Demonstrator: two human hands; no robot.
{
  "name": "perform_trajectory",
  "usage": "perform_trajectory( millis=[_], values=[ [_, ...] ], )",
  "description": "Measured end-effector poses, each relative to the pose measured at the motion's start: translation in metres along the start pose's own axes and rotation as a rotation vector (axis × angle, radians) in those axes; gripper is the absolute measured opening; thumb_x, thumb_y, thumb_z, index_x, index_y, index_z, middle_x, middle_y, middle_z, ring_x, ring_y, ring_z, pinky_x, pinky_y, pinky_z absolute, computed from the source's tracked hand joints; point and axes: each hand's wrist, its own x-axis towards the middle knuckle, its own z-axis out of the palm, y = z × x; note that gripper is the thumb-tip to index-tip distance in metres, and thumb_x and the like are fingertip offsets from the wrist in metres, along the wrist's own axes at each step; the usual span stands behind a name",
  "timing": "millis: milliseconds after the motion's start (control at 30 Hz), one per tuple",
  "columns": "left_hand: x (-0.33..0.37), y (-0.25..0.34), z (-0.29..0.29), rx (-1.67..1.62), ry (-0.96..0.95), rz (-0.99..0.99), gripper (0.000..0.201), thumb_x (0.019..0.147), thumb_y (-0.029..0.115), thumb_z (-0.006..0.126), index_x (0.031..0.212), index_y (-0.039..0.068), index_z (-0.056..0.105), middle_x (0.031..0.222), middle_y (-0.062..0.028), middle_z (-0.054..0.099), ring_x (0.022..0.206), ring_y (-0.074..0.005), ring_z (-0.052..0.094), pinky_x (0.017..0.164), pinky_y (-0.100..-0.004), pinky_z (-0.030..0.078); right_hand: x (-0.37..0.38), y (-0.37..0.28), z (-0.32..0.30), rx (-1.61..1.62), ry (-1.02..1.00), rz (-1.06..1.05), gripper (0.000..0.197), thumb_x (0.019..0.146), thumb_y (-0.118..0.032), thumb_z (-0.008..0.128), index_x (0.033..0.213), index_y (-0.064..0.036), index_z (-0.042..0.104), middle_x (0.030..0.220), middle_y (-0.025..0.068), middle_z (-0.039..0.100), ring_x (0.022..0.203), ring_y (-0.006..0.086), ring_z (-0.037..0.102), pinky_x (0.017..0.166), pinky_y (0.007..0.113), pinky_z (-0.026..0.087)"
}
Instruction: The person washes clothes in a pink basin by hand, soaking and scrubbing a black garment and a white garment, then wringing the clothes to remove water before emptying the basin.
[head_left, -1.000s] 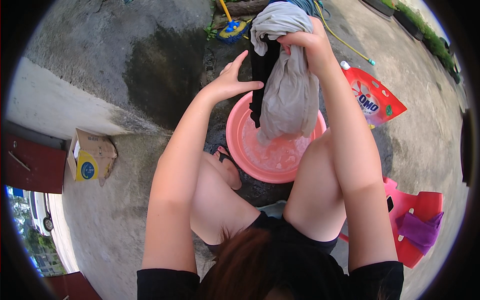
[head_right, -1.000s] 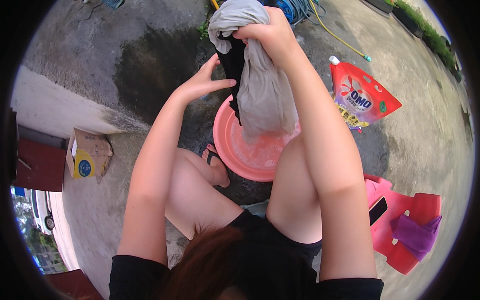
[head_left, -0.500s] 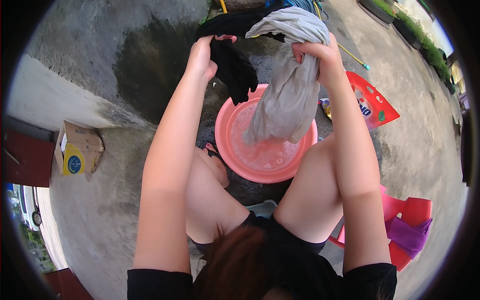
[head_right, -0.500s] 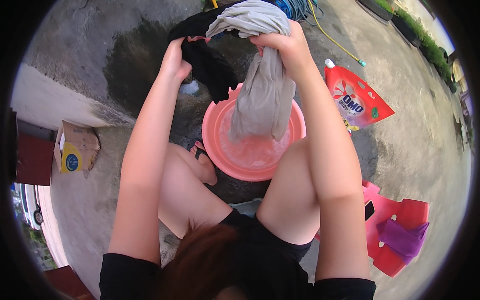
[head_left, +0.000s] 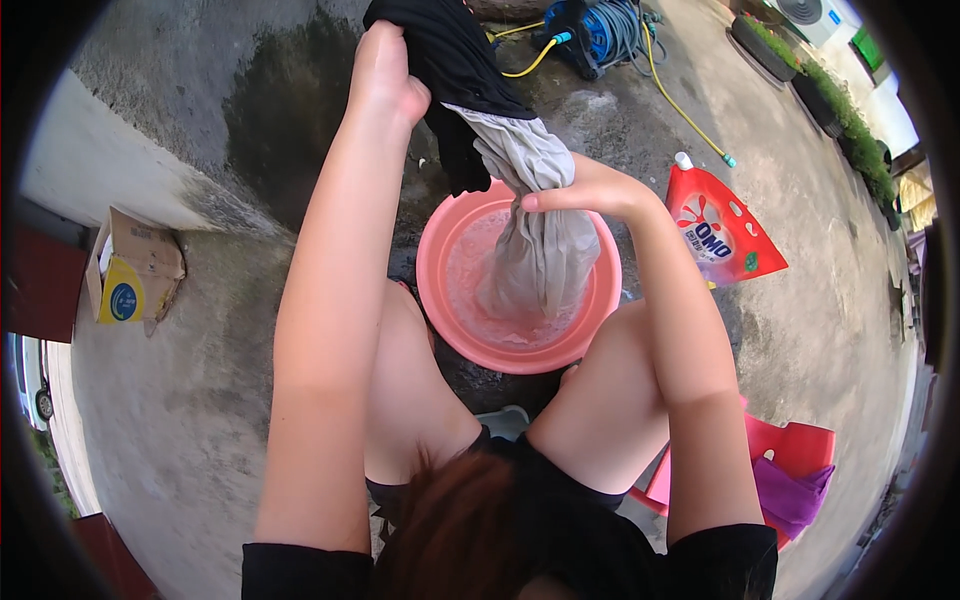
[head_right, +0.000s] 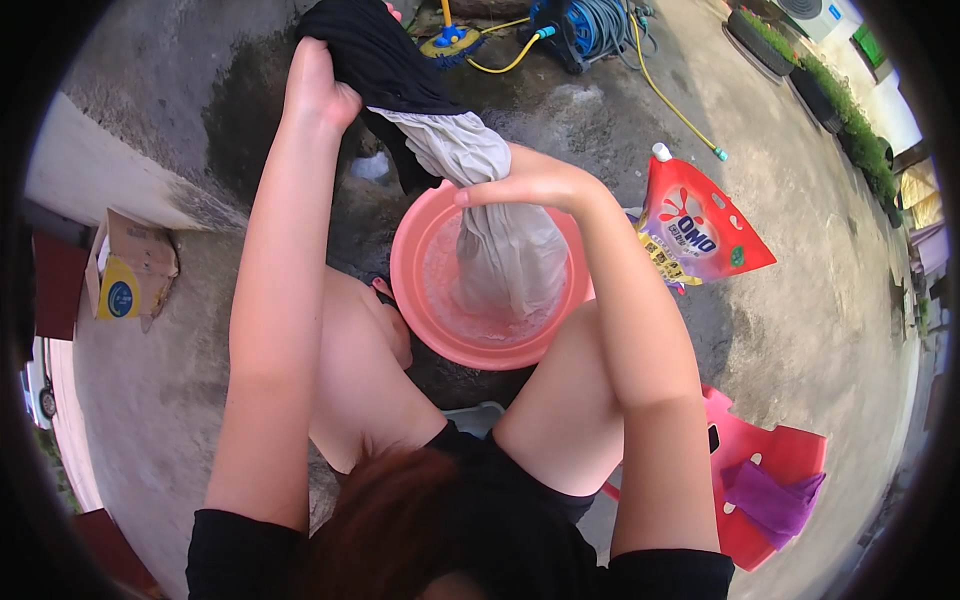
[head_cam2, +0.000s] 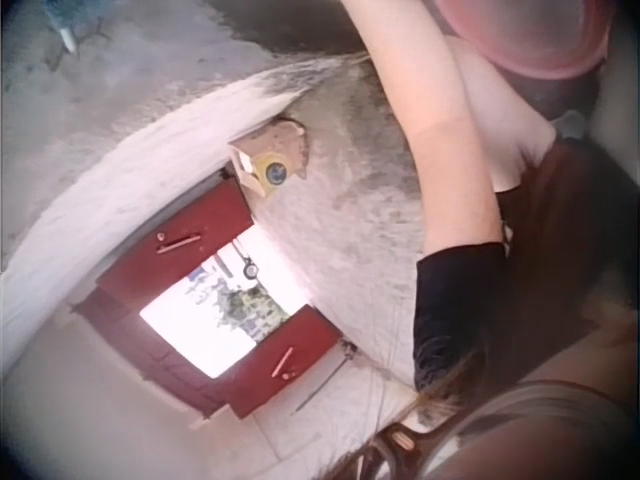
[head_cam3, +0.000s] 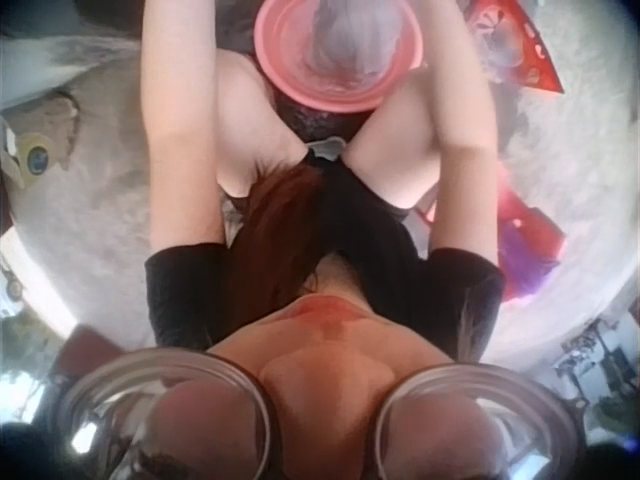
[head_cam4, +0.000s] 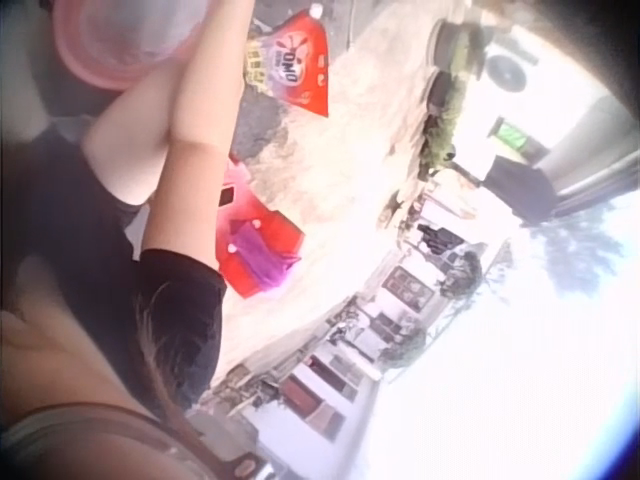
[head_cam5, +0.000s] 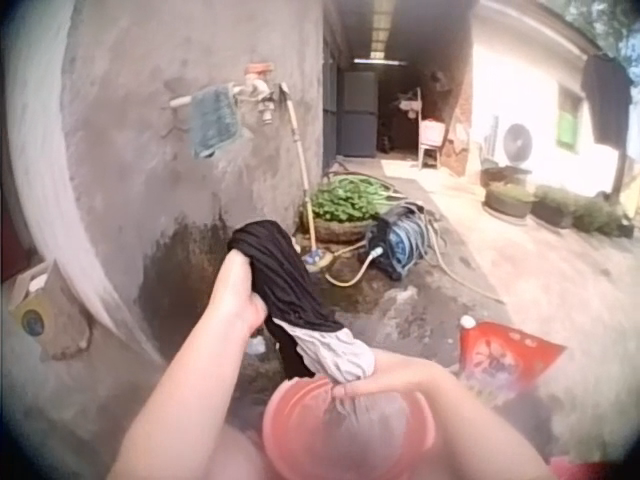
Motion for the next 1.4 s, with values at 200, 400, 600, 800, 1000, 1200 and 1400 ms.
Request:
perform_trajectory(
  millis=[200, 400, 600, 800, 1000, 1200, 1400],
  values=[
    [-0.024, -0.013, 0.013, 0.298, -0.15, 0.063, 0.018, 0.081, 0.007, 0.052, 0.096, -0.001, 0.057, 0.088, -0.0081, 0.062, 0.08, -0.016, 0.06, 0.071, -0.0273, 0.048, 0.005, 0.009, -0.004, -0.051, 0.422, -0.172, 0.099, 0.062, -0.037, 0.075, 0.136, -0.0004, 0.022, 0.134, 0.0204, 0.033, 0.125, 0.0282, 0.033, 0.102, 0.037, 0.028],
    [-0.055, -0.03, 0.052, 0.653, -0.365, 0.01, 0.034, 0.068, -0.007, 0.049, 0.1, 0.002, 0.054, 0.092, -0.0059, 0.057, 0.084, -0.013, 0.055, 0.075, -0.0236, 0.045, 0.013, -0.007, 0.034, 0.379, 0.254, -0.214, 0.064, 0.068, -0.022, 0.072, 0.121, 0.0014, 0.044, 0.113, 0.0095, 0.053, 0.107, 0.0192, 0.049, 0.093, 0.032, 0.037],
    [-0.032, -0.03, 0.018, 0.815, -0.455, -0.054, 0.04, 0.071, 0.002, 0.061, 0.11, 0.003, 0.052, 0.103, -0.0071, 0.057, 0.095, -0.014, 0.054, 0.083, -0.0266, 0.044, 0.027, 0.006, 0.036, 0.732, 0.343, -0.189, 0.027, 0.066, -0.001, 0.052, 0.092, 0.0029, 0.052, 0.084, 0.009, 0.055, 0.069, 0.0202, 0.057, 0.068, 0.03, 0.048],
    [-0.046, 0.006, -0.023, 1.309, -0.583, -0.165, 0.06, 0.07, 0.014, 0.071, 0.123, 0.006, 0.044, 0.111, -0.0139, 0.055, 0.108, -0.023, 0.051, 0.093, -0.0335, 0.04, 0.026, 0.023, 0.032, 0.902, 0.45, 0.076, 0.021, 0.061, -0.009, 0.051, 0.079, 0.0018, 0.049, 0.064, 0.0067, 0.045, 0.055, 0.0176, 0.046, 0.058, 0.026, 0.042],
    [-0.061, -0.035, -0.017, 1.594, -0.69, 0.896, 0.083, 0.057, 0.002, 0.068, 0.132, 0.019, 0.035, 0.139, -0.0103, 0.027, 0.124, -0.0303, 0.034, 0.097, -0.0394, 0.037, 0.025, 0.045, 0.028, 1.061, 0.054, 0.114, 0.02, 0.06, -0.014, 0.049, 0.073, 0.0016, 0.049, 0.058, 0.0089, 0.047, 0.052, 0.0192, 0.047, 0.058, 0.029, 0.042],
    [-0.071, -0.053, -0.023, 1.587, -0.925, 0.635, 0.077, 0.056, -0.001, 0.062, 0.126, 0.025, 0.044, 0.135, -0.0031, 0.036, 0.096, -0.026, 0.05, 0.074, -0.0325, 0.051, 0.022, 0.039, 0.052, 1.017, -0.258, 0.202, 0.015, 0.068, -0.014, 0.054, 0.072, 0.0007, 0.051, 0.062, 0.0104, 0.052, 0.052, 0.0178, 0.05, 0.051, 0.026, 0.04],
    [-0.068, -0.064, -0.032, 1.899, -0.928, 0.468, 0.03, 0.056, 0.009, 0.064, 0.086, 0.005, 0.06, 0.078, -0.0128, 0.062, 0.066, -0.0284, 0.06, 0.053, -0.0351, 0.049, 0.018, 0.045, 0.045, 0.434, -0.033, 0.248, 0.022, 0.066, -0.013, 0.065, 0.081, 0.0, 0.057, 0.072, 0.0057, 0.058, 0.061, 0.0167, 0.057, 0.057, 0.03, 0.046]
  ],
)
